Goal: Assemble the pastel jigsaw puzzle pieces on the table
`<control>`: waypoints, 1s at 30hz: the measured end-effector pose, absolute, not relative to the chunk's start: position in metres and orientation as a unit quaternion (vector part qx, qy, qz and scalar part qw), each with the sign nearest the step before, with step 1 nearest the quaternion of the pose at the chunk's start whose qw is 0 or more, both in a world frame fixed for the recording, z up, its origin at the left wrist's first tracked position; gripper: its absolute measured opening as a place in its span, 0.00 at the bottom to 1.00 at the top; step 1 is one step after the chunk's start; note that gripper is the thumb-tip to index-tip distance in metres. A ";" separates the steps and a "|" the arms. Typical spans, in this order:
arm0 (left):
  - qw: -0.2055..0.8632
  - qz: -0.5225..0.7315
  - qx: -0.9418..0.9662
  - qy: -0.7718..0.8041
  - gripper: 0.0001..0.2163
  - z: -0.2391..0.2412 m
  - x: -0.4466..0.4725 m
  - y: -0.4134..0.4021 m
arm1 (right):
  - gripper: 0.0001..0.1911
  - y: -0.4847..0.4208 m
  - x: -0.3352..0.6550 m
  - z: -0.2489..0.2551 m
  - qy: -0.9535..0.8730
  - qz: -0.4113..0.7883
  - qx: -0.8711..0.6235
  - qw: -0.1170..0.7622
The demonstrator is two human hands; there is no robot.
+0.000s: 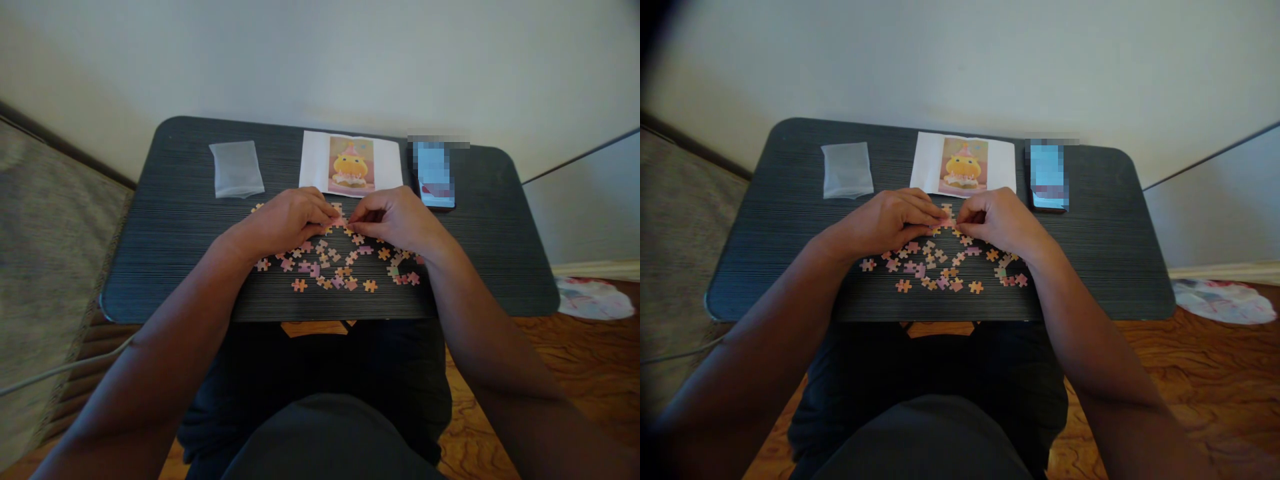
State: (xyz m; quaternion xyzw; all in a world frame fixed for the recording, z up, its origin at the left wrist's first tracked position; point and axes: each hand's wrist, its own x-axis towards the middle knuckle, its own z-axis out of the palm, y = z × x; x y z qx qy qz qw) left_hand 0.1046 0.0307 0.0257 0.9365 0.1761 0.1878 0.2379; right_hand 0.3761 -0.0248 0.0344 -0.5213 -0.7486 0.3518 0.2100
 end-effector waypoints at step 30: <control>0.223 0.175 0.942 0.177 0.14 0.026 0.104 0.030 | 0.04 -0.023 0.380 0.034 -0.724 0.410 -0.505 0.230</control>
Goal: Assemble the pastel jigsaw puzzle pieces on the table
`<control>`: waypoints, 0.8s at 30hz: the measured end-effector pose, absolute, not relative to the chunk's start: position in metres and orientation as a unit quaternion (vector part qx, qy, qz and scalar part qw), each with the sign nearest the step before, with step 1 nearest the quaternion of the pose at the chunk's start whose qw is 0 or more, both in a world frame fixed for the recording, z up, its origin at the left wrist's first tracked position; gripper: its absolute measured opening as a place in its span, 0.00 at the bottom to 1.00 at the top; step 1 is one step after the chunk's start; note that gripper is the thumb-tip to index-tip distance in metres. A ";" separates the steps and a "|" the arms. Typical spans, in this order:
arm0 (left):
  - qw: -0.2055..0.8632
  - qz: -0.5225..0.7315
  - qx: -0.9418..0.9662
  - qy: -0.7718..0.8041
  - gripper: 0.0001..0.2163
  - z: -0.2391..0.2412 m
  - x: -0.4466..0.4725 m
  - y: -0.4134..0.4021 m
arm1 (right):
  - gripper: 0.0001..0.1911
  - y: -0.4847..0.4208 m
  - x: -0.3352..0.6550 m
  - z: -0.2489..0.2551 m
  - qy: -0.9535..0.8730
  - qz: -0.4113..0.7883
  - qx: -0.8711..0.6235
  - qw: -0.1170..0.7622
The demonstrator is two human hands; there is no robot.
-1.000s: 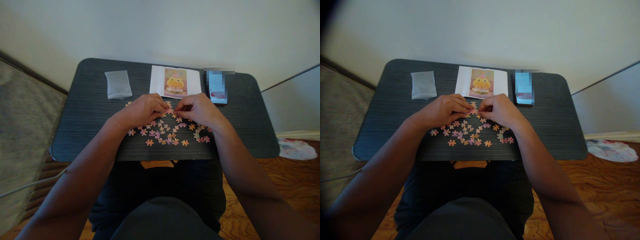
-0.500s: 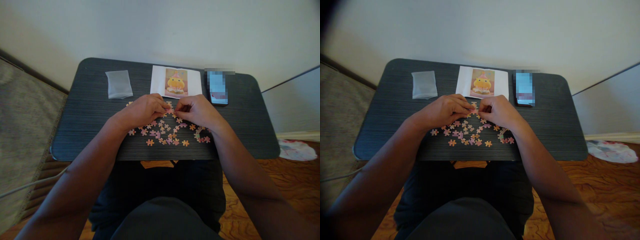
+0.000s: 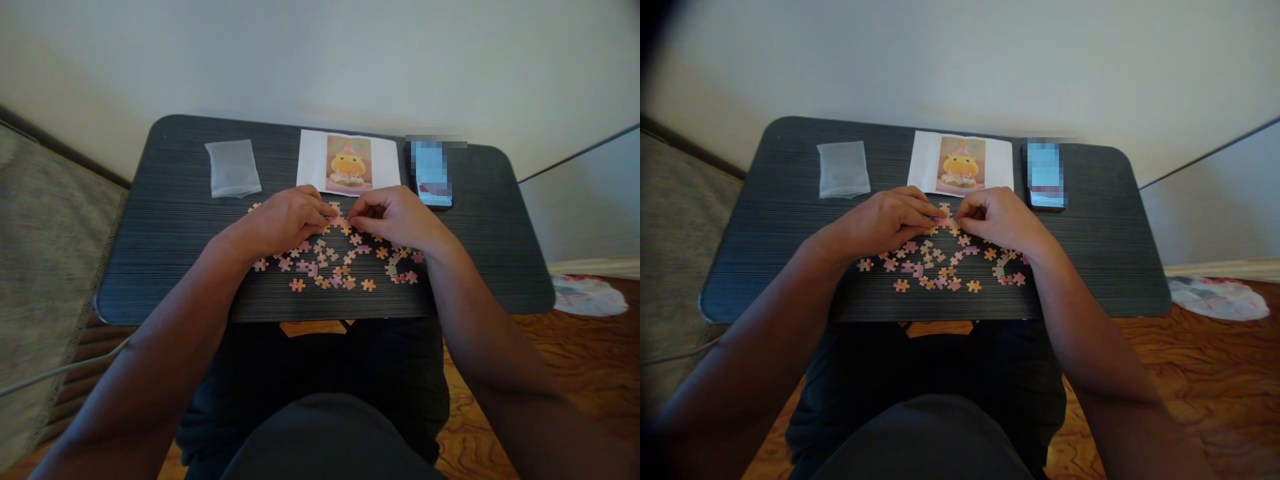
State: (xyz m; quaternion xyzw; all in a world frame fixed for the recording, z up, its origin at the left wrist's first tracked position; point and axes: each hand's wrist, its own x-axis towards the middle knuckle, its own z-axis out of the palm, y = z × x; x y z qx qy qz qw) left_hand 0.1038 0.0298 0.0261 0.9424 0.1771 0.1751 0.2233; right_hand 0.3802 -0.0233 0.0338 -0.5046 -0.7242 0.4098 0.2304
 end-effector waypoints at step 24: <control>0.277 0.176 0.921 0.208 0.12 0.031 0.101 0.031 | 0.06 -0.023 0.378 0.033 -0.742 0.378 -0.507 0.222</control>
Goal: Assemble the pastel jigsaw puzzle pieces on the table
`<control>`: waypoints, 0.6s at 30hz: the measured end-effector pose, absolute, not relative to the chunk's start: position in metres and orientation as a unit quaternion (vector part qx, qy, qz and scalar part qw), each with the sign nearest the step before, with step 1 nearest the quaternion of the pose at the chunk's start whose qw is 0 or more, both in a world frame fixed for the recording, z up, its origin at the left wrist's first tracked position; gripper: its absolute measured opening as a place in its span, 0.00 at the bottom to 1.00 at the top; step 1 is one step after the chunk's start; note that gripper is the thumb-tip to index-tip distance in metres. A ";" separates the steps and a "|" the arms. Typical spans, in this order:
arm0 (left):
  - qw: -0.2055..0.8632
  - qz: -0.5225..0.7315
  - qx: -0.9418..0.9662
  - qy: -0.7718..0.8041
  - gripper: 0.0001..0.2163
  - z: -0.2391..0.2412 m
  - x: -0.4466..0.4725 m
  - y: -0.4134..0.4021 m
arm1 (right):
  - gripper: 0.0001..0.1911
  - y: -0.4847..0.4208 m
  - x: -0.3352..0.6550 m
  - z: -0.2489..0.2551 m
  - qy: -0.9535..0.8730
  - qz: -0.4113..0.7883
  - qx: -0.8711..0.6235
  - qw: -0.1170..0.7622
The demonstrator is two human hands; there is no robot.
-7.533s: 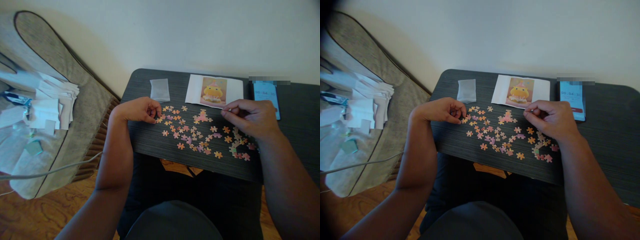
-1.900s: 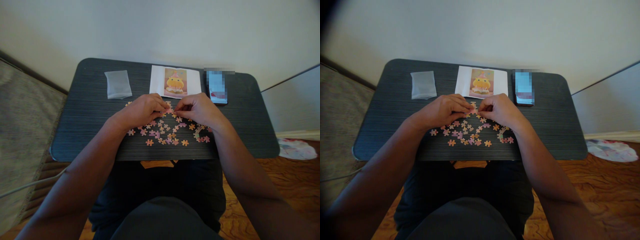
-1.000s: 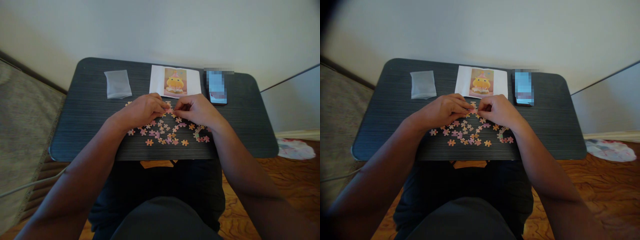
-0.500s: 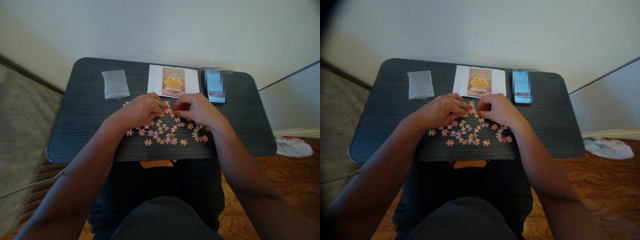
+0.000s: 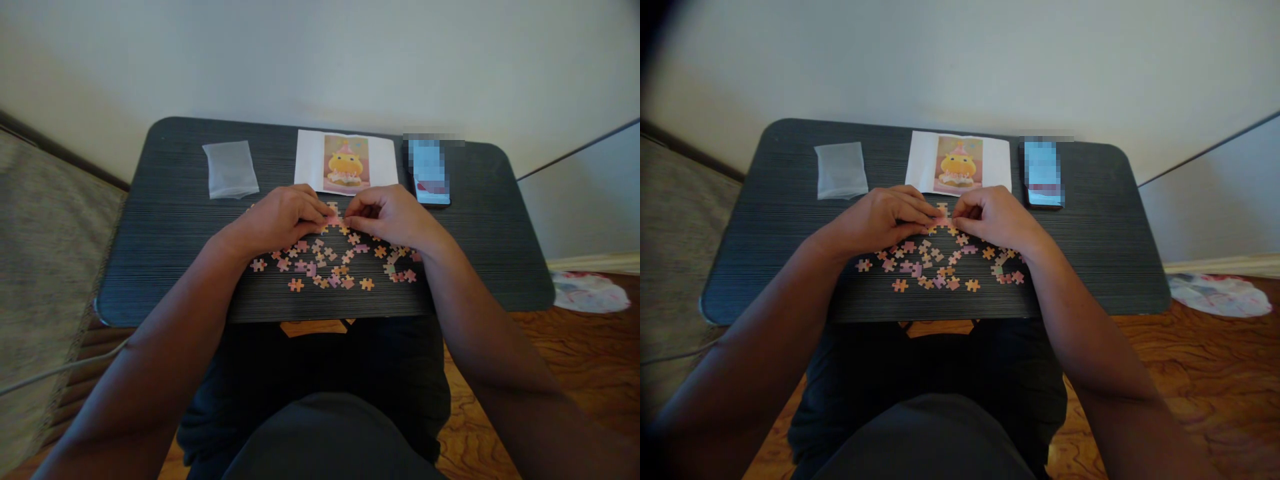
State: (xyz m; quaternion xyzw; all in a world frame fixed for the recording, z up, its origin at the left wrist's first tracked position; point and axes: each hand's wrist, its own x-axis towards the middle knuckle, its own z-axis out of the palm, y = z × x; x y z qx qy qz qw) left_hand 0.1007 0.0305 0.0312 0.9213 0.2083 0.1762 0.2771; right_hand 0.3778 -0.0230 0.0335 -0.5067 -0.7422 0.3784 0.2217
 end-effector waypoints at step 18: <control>0.259 0.188 0.900 0.295 0.10 0.044 0.082 0.040 | 0.06 -0.019 0.401 0.037 -0.731 0.271 -0.543 0.312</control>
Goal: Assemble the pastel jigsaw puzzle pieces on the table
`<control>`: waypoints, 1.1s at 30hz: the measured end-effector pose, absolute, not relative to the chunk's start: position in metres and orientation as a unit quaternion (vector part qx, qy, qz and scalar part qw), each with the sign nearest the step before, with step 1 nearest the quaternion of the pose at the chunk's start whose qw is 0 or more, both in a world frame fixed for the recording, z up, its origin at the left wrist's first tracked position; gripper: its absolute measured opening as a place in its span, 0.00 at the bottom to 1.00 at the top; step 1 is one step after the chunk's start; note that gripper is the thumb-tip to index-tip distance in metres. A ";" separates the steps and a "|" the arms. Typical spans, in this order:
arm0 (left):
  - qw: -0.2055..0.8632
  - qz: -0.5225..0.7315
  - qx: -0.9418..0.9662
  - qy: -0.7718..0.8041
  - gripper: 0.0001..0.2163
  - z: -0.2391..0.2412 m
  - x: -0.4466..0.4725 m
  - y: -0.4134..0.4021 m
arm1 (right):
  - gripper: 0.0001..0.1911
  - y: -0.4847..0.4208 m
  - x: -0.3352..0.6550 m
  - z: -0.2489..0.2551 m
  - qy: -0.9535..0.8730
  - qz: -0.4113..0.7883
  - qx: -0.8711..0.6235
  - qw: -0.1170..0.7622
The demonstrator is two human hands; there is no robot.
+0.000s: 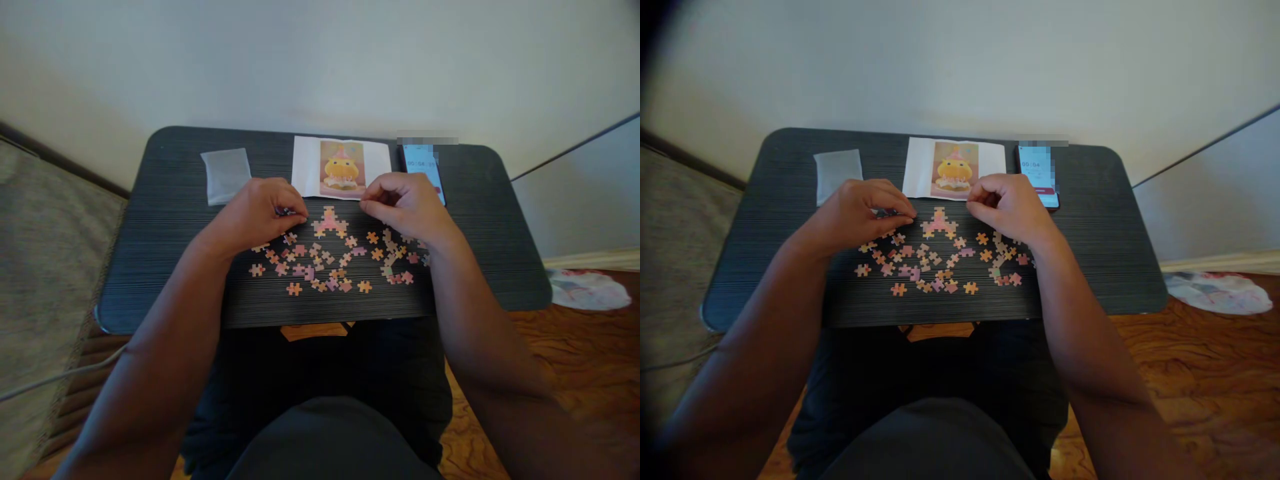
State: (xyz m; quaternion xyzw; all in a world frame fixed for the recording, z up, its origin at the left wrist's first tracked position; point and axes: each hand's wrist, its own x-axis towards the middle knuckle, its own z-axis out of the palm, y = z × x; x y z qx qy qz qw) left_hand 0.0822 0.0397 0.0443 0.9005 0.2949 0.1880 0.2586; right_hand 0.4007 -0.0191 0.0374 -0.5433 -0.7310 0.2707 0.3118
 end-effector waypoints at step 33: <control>0.291 0.111 0.849 0.426 0.13 0.050 0.052 0.051 | 0.08 -0.027 0.423 0.056 -0.750 0.317 -0.548 0.192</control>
